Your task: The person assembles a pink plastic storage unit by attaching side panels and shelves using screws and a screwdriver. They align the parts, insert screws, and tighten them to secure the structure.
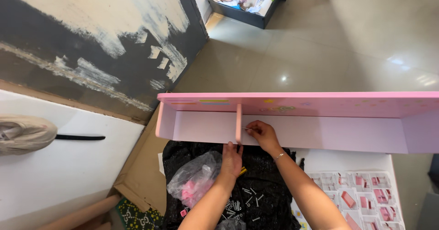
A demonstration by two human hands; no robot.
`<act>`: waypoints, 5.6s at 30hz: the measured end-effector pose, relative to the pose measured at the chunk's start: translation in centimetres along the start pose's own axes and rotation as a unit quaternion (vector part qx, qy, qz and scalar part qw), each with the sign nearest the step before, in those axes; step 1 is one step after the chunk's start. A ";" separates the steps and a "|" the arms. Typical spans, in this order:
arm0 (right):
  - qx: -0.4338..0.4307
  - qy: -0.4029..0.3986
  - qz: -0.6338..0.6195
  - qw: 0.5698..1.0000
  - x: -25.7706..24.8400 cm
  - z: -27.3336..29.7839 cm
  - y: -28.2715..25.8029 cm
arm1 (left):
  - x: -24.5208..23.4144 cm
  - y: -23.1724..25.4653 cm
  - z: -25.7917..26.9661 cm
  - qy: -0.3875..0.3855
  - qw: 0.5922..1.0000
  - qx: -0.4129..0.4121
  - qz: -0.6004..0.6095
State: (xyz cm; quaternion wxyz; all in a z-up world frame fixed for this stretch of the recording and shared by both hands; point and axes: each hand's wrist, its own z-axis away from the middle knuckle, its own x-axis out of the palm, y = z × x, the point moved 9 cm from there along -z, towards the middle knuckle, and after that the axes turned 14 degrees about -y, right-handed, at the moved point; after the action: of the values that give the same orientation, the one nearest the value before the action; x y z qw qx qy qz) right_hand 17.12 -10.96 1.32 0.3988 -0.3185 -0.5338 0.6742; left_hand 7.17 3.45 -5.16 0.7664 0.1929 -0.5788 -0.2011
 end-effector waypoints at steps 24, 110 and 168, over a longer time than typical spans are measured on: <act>0.062 0.101 0.106 0.987 0.8 0.9 0.5 | 0.2 -0.5 -1.7 0.000 0.962 -0.217 0.165; -0.091 0.137 0.468 0.868 3.3 7.2 -0.9 | 0.8 9.8 11.9 -0.107 0.817 0.013 -0.567; -0.166 0.046 0.441 0.881 -5.4 6.9 -11.5 | 12.0 2.3 4.6 -0.125 0.782 -0.174 -0.585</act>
State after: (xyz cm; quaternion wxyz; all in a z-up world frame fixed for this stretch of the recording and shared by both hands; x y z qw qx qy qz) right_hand 16.07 -17.64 14.07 0.0259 -0.6133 -0.4236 0.6661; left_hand 5.92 -1.28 6.96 0.4431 0.3309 -0.4011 -0.7303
